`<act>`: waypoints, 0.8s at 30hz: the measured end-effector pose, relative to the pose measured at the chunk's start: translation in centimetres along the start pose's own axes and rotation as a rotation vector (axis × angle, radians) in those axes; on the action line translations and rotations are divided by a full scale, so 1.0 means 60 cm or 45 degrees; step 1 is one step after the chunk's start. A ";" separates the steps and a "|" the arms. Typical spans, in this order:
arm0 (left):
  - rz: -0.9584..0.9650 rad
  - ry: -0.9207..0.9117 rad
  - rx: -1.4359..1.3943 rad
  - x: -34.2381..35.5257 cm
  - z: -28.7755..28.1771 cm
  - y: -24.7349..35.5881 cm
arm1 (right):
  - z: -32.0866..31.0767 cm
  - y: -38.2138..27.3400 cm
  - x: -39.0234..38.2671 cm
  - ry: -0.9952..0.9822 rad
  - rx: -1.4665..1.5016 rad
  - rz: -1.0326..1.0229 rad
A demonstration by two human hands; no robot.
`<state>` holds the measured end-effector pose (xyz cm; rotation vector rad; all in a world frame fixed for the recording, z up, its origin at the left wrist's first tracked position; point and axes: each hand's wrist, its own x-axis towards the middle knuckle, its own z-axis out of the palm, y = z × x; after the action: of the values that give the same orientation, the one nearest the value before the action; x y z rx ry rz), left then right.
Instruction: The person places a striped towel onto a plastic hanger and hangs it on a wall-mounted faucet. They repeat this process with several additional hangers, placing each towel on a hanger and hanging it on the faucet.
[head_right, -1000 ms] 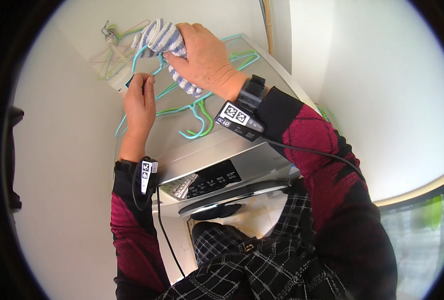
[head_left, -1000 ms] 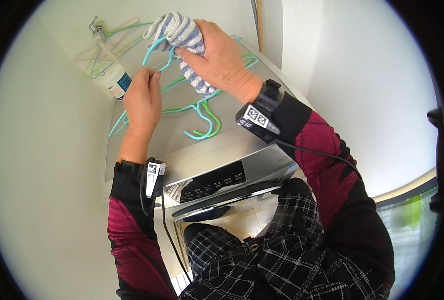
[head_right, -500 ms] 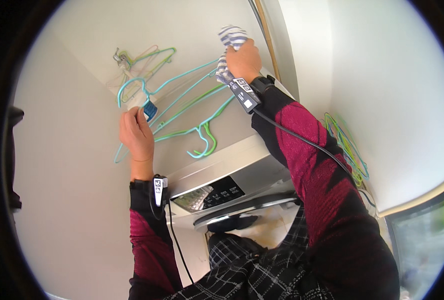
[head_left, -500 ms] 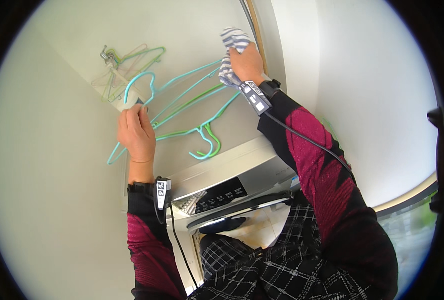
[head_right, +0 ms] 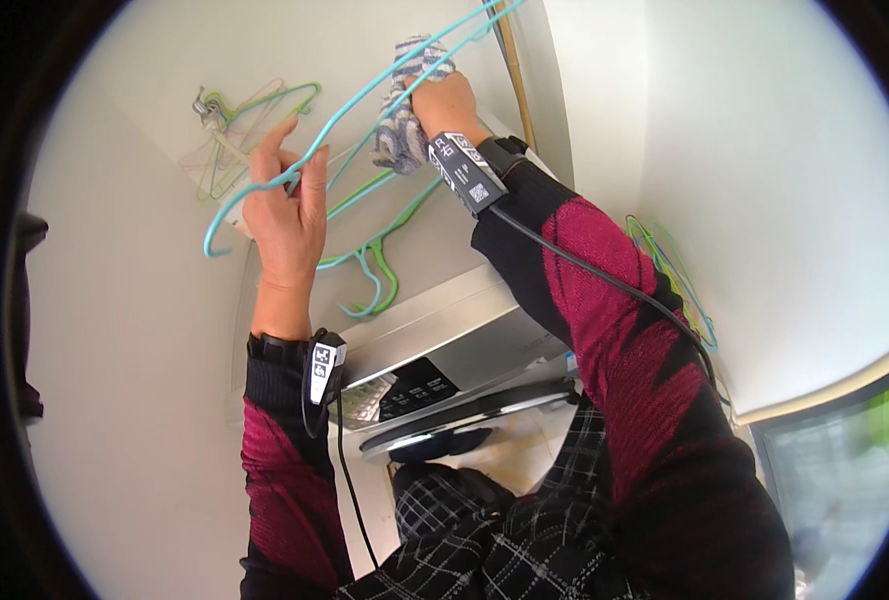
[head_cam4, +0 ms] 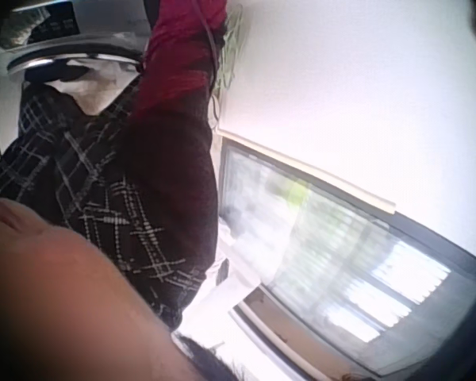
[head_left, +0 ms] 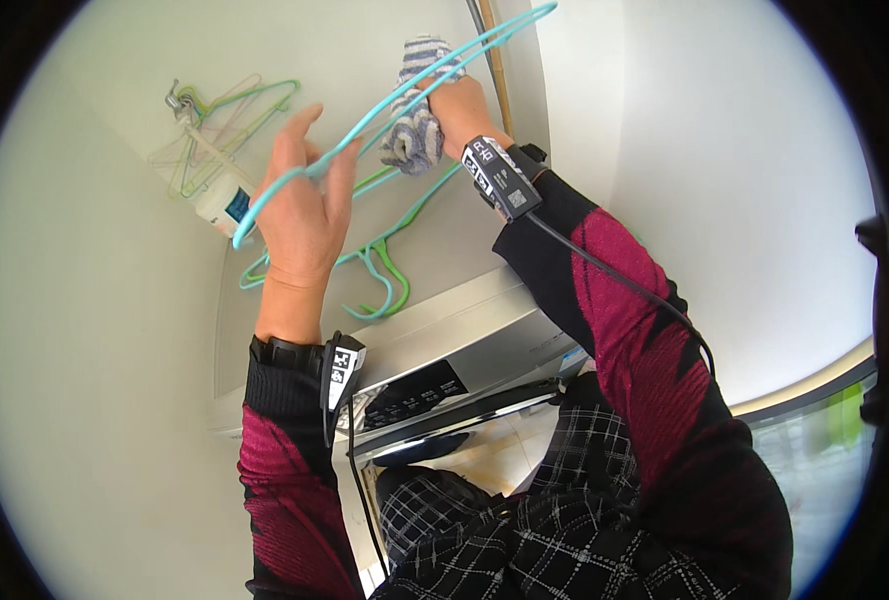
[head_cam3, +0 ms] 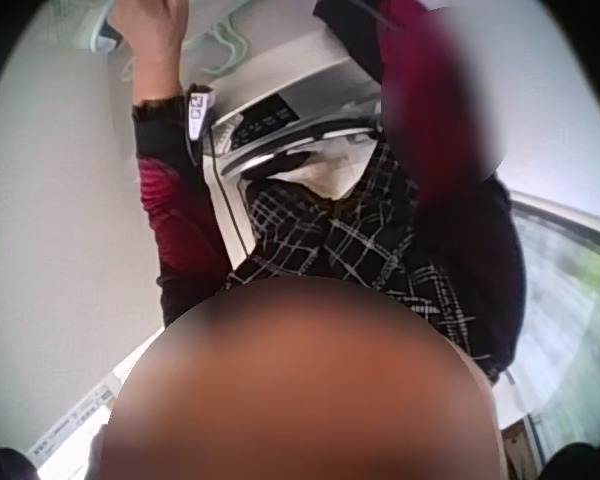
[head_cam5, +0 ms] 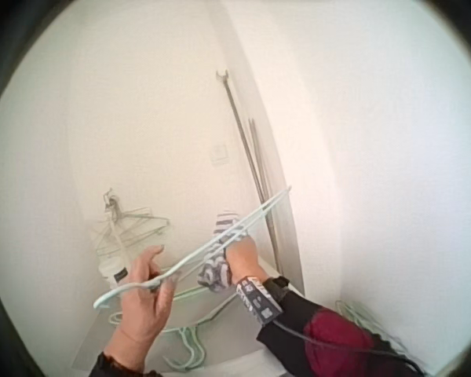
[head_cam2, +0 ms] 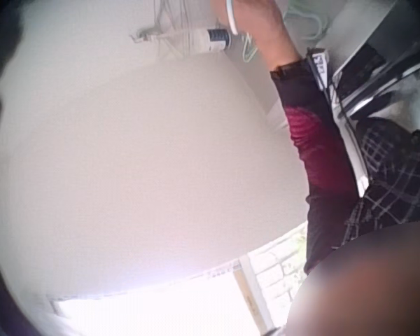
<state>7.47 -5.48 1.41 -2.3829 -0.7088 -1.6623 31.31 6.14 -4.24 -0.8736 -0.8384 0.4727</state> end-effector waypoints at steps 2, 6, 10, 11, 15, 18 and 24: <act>0.098 -0.056 -0.064 -0.008 0.001 0.008 | -0.008 -0.011 -0.017 -0.119 -0.152 -0.021; 0.372 -0.058 -0.259 -0.017 0.009 0.005 | -0.002 -0.044 -0.052 -0.134 -0.534 -0.192; 0.271 -0.061 -0.117 -0.017 -0.001 -0.018 | -0.002 -0.100 -0.065 -0.098 0.744 0.230; 0.180 -0.060 -0.154 -0.017 -0.008 -0.025 | -0.013 -0.118 -0.058 -0.004 0.806 0.193; 0.021 -0.137 -0.194 -0.020 -0.019 -0.033 | -0.063 -0.171 -0.020 0.091 1.018 0.014; 0.147 -0.215 -0.234 -0.025 -0.010 -0.014 | -0.068 -0.177 -0.017 -0.194 1.079 0.024; 0.263 -0.121 -0.334 -0.033 0.008 0.022 | 0.000 -0.148 -0.100 -0.639 1.279 0.419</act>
<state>7.94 -7.00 -0.41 -2.6207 -0.2567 -1.6527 28.04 -2.97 0.40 0.0656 -0.7632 1.2959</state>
